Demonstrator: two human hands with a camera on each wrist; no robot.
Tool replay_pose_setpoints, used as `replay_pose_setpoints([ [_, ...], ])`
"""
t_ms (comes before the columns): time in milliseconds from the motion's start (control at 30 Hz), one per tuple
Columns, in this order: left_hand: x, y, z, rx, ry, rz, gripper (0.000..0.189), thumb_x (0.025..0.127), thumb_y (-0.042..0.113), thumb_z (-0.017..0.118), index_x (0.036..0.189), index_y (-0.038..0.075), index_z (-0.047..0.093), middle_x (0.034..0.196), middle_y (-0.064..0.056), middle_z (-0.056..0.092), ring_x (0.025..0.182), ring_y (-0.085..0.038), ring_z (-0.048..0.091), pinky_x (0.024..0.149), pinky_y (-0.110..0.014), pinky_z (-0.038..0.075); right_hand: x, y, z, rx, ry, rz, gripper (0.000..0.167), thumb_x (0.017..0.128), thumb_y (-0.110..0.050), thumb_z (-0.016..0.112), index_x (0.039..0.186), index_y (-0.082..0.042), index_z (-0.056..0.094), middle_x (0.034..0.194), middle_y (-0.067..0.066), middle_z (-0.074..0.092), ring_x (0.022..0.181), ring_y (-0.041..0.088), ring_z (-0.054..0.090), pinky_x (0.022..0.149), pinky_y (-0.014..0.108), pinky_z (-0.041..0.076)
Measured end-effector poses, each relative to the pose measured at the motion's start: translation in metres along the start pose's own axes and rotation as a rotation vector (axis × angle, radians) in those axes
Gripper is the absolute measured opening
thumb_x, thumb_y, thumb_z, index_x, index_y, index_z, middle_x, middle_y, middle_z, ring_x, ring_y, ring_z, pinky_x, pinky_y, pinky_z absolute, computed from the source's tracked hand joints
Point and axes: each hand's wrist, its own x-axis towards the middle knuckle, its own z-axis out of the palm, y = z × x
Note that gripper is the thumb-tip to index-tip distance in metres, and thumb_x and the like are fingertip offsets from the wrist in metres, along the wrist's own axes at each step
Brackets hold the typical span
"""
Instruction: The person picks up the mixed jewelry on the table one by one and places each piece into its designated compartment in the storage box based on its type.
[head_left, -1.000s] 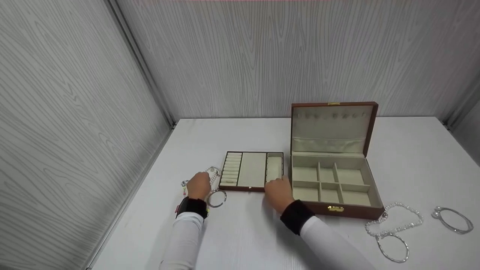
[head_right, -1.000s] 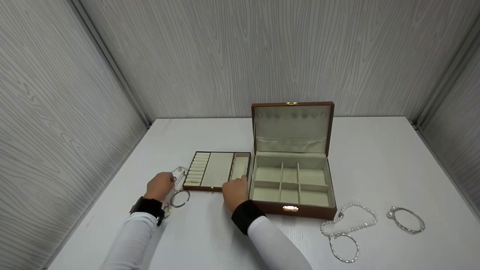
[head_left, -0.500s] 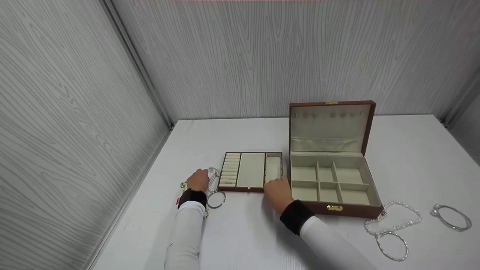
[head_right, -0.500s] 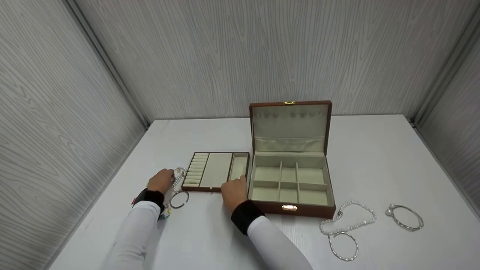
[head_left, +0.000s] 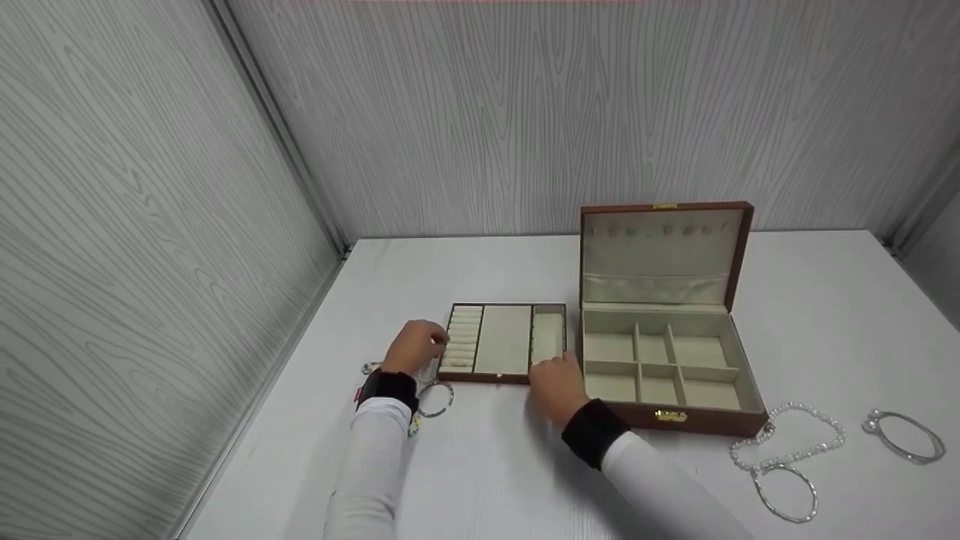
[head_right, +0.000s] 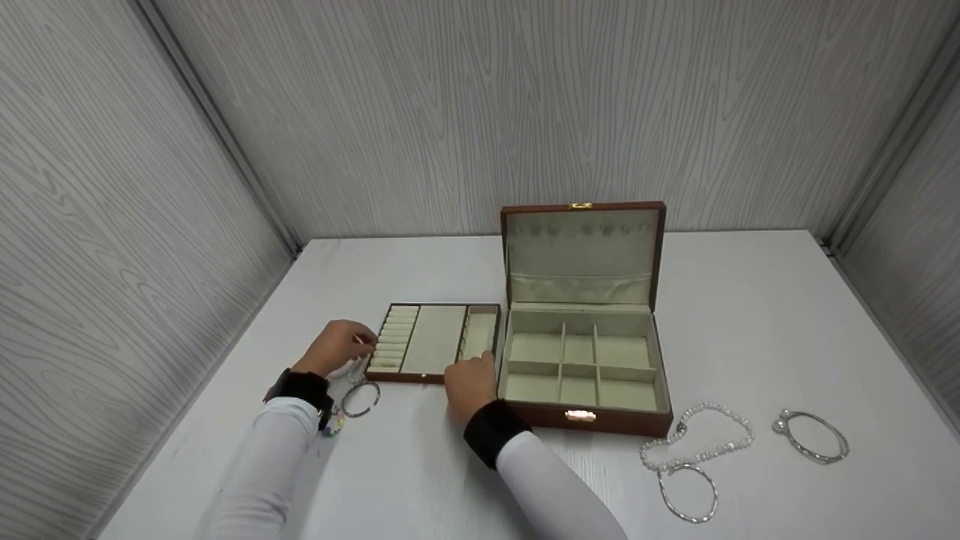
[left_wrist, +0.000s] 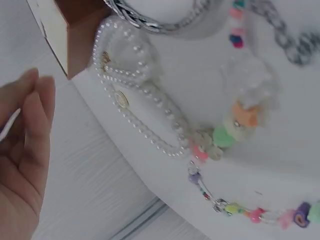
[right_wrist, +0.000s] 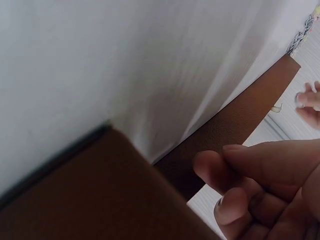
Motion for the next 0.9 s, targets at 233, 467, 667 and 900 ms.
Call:
replay_pose_setpoints([
  [233,-0.001,0.014,0.011,0.087,-0.152,0.202,0.018,0.081,0.006,0.066,0.099,0.003,0.07,0.094,-0.009,0.072,0.089,-0.023,0.067,0.081,-0.037,0.052,-0.002,0.005,0.003,-0.002,0.074,-0.012,0.022,0.075,-0.003,0.065,0.056,-0.009,0.056,0.056,0.005,0.06,0.055,0.02,0.056,0.071,0.037,0.04],
  [467,0.004,0.025,0.02,0.138,-0.132,0.31,0.008,0.081,0.005,0.066,0.085,0.004,0.073,0.086,-0.009,0.068,0.083,-0.023,0.064,0.076,-0.037,0.051,-0.005,0.017,0.001,-0.056,0.079,0.058,0.026,0.077,-0.002,0.061,0.053,-0.011,0.054,0.056,0.004,0.059,0.054,0.019,0.052,0.067,0.035,0.033],
  [667,0.01,0.031,0.025,0.173,-0.131,0.332,0.007,0.078,0.006,0.069,0.079,0.009,0.075,0.084,-0.004,0.071,0.08,-0.018,0.065,0.073,-0.033,0.053,-0.008,0.024,0.002,-0.037,0.073,0.078,0.026,0.077,-0.001,0.061,0.054,-0.011,0.054,0.057,0.005,0.06,0.054,0.019,0.052,0.065,0.035,0.031],
  [900,0.01,0.032,0.028,0.193,-0.131,0.388,0.007,0.078,0.006,0.069,0.078,0.009,0.075,0.078,-0.005,0.07,0.075,-0.02,0.064,0.07,-0.034,0.052,-0.01,0.024,0.002,-0.05,0.043,0.109,0.021,0.077,-0.003,0.061,0.058,-0.011,0.058,0.061,0.005,0.063,0.057,0.02,0.055,0.067,0.035,0.033],
])
